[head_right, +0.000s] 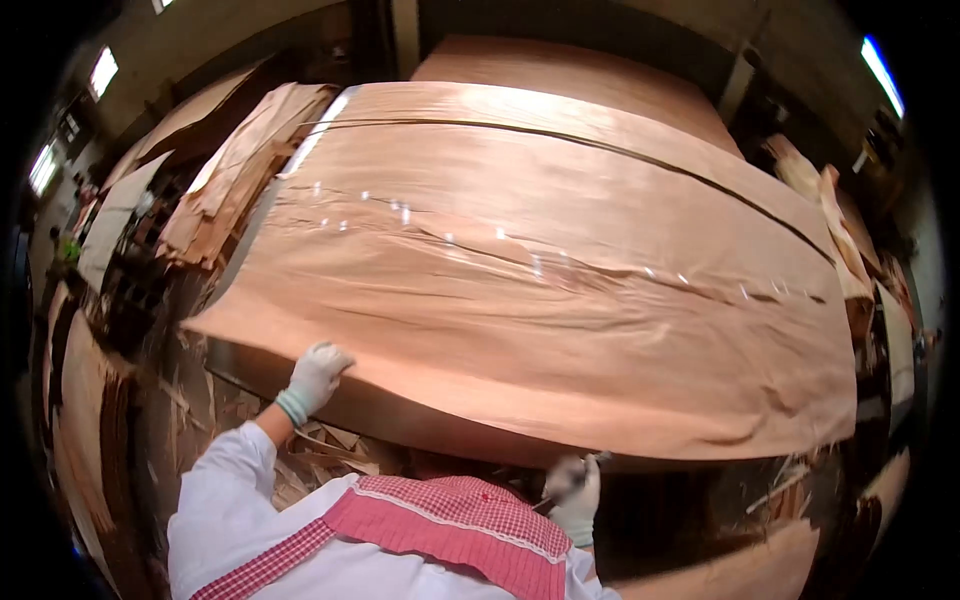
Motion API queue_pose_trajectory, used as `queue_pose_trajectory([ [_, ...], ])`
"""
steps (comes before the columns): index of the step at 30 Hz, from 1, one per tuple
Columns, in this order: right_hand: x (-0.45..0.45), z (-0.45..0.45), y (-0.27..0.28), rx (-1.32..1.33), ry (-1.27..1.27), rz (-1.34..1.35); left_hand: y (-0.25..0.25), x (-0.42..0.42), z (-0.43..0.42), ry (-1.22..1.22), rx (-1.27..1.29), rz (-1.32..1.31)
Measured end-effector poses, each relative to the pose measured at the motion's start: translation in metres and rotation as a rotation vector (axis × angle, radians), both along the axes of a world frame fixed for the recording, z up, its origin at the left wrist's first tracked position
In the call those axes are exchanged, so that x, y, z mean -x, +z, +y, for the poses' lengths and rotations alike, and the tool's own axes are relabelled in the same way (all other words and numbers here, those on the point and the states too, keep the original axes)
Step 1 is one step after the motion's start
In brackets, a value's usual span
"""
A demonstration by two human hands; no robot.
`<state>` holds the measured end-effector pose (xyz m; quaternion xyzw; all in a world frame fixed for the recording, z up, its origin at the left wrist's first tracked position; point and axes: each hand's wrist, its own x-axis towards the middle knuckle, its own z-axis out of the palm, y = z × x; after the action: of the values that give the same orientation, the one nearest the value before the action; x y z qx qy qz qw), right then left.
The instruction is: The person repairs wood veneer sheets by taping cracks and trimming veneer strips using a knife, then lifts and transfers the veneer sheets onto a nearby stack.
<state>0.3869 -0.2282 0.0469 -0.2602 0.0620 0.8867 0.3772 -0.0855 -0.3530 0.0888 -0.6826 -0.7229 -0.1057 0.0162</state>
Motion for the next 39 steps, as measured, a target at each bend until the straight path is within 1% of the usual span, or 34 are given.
queue_pose_trajectory([
  [1,0.015,-0.002,0.035,-0.132,-0.032,-0.153,0.014,0.006,0.009,-0.008,-0.024,0.014],
  [2,0.025,-0.002,0.056,-0.275,-0.116,-0.543,0.024,0.014,0.021,-0.038,-0.024,0.008],
  [4,0.026,0.007,0.073,-0.589,-0.069,-0.469,0.044,0.027,0.046,-0.073,-0.078,0.016],
  [5,0.036,0.006,0.105,-0.64,0.028,-0.465,0.061,0.029,0.06,-0.065,-0.091,0.031],
  [6,0.04,0.009,0.114,-0.751,0.106,-0.463,0.076,0.034,0.075,-0.072,-0.121,0.037],
  [7,0.05,0.013,0.127,-0.759,0.225,-0.551,0.098,0.036,0.092,-0.088,-0.122,0.082],
  [8,0.06,0.017,0.138,-0.766,0.344,-0.638,0.113,0.04,0.109,-0.141,-0.296,0.06],
  [9,0.068,0.025,0.134,-0.822,0.483,-0.707,0.138,0.041,0.122,-0.124,-0.269,0.139],
  [10,0.077,0.034,0.124,-0.877,0.625,-0.774,0.157,0.041,0.136,-0.16,-0.365,0.132],
  [11,0.088,0.041,0.12,-0.84,0.691,-0.799,0.172,0.041,0.146,-0.128,-0.36,0.158],
  [12,0.1,0.048,0.116,-0.801,0.757,-0.822,0.182,0.047,0.159,-0.171,-0.38,0.182],
  [13,0.109,0.054,0.109,-0.764,0.823,-0.841,0.196,0.046,0.166,-0.139,-0.307,0.129],
  [16,0.132,0.083,0.073,-0.812,0.777,-0.881,0.238,0.053,0.19,-0.275,-0.491,0.12],
  [18,0.15,0.111,0.059,-0.837,0.827,-0.952,0.26,0.058,0.202,-0.287,-0.471,0.196],
  [19,0.159,0.125,0.054,-0.851,0.852,-0.989,0.265,0.062,0.207,-0.298,-0.506,0.189],
  [22,0.192,0.168,0.035,-0.699,0.706,-0.927,0.299,0.046,0.209,-0.305,-0.534,0.32],
  [25,0.228,0.214,0.017,-0.637,0.627,-0.837,0.325,0.039,0.205,-0.327,-0.497,0.213],
  [28,0.277,0.261,-0.013,-0.454,0.316,-0.698,0.332,0.048,0.214,-0.43,-0.648,0.374],
  [31,0.33,0.279,0.026,-0.162,-0.01,-0.621,0.344,0.052,0.213,-0.416,-0.558,0.269],
  [33,0.356,0.31,0.02,-0.176,-0.111,-0.565,0.345,0.057,0.22,-0.449,-0.683,0.335],
  [35,0.379,0.334,0.002,-0.166,-0.187,-0.538,0.347,0.063,0.221,-0.387,-0.6,0.405],
  [37,0.395,0.356,-0.013,-0.143,-0.241,-0.542,0.344,0.068,0.228,-0.447,-0.683,0.355],
  [39,0.403,0.359,-0.014,-0.149,-0.169,-0.666,0.342,0.074,0.234,-0.489,-0.716,0.312],
])
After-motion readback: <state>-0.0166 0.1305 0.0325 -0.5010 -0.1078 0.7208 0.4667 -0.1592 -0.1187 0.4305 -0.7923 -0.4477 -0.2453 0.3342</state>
